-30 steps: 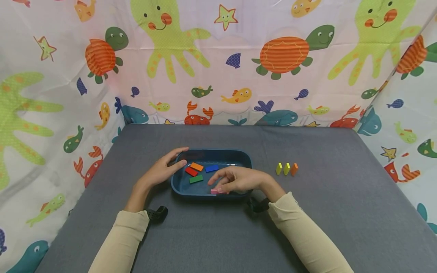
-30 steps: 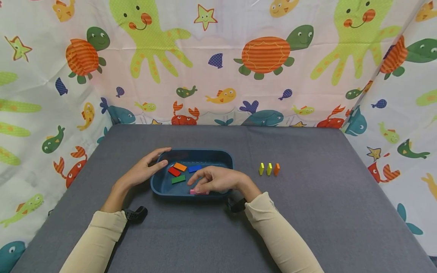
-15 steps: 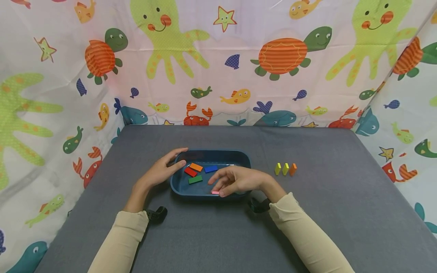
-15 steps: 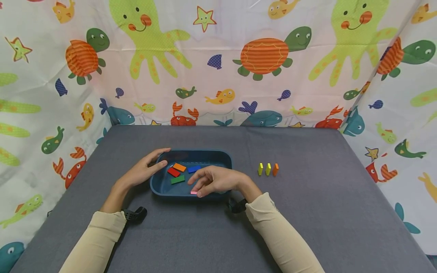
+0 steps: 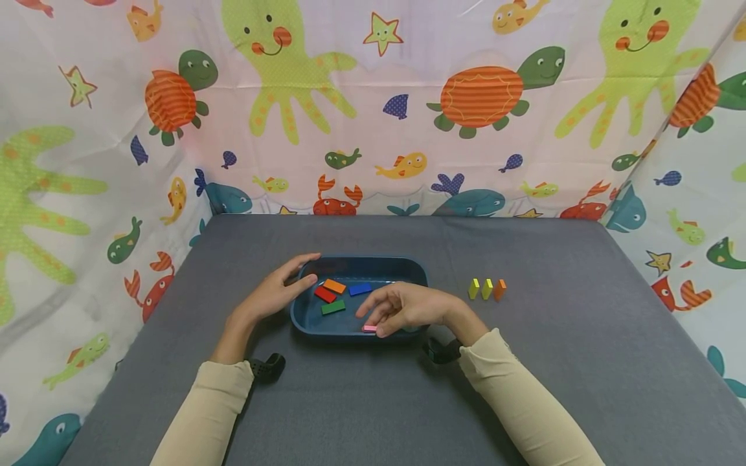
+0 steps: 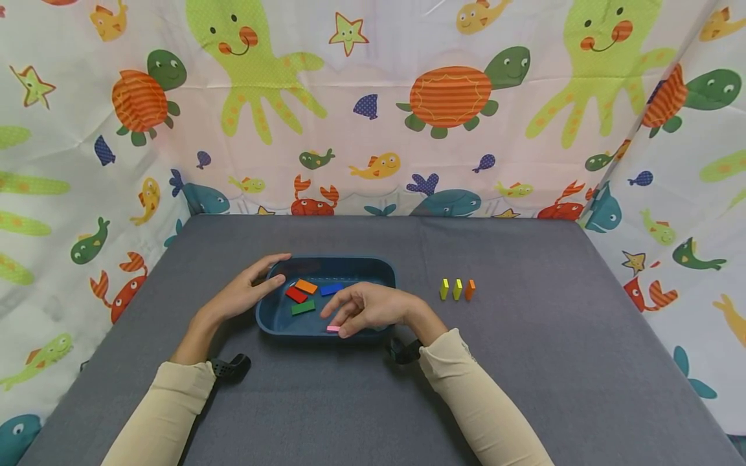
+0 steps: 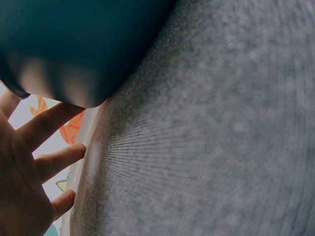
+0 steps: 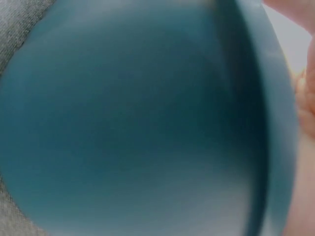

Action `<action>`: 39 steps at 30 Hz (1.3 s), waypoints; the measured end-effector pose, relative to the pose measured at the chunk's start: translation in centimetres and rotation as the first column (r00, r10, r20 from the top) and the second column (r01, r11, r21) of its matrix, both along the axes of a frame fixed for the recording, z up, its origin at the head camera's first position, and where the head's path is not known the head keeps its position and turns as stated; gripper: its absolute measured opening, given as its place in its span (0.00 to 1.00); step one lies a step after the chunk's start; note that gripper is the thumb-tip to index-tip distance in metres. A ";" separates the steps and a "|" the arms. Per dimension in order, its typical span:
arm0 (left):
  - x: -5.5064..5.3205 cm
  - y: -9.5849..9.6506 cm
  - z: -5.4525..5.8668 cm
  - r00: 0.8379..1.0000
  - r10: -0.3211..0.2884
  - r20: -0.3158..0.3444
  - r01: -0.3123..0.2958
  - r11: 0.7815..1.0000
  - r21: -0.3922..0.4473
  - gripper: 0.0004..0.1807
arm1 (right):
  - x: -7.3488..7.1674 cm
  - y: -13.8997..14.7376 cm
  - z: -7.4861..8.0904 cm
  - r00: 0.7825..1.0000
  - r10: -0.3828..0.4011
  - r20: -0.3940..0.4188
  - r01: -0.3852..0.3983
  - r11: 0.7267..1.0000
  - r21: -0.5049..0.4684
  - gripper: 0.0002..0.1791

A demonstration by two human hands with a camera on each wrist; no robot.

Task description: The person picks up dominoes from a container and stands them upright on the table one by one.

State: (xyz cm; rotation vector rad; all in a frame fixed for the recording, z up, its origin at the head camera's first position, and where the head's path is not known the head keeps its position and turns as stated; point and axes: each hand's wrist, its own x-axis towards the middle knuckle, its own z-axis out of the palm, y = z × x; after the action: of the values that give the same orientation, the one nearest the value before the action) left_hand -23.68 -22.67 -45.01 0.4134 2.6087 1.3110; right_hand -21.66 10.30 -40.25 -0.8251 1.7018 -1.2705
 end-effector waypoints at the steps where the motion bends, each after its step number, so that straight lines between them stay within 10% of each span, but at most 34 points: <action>1: 0.0 0.0 0.0 1.000 0.001 0.001 -0.001 1.000 -0.001 0.30 | 0.0 0.0 0.0 1.000 0.002 0.000 -0.002 1.000 -0.007 0.27; 12: 0.2 0.0 0.2 1.000 -0.007 -0.007 0.007 1.000 -0.007 0.31 | -0.2 1.8 0.2 0.992 -0.031 -0.120 0.022 0.997 -0.079 0.22; 23: 0.2 0.0 0.0 1.000 -0.010 -0.002 0.010 1.000 0.007 0.31 | -0.4 8.1 2.0 0.945 -0.283 -0.165 0.269 0.958 -0.104 0.21; 28: 0.2 0.1 0.2 1.000 0.000 -0.002 0.000 1.000 0.002 0.30 | -0.5 11.8 2.4 0.883 -0.420 -0.210 0.389 0.905 -0.172 0.20; 39: 0.1 -0.1 0.0 1.000 -0.007 -0.002 0.007 1.000 0.003 0.30 | 0.1 19.4 1.5 0.649 -0.695 -0.310 0.660 0.716 -0.226 0.20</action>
State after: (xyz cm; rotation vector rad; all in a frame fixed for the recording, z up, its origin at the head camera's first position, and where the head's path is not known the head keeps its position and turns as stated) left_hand -23.59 -22.74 -45.01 0.4241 2.6048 1.3127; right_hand -21.55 29.72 -38.71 -0.4896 2.4239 -1.7849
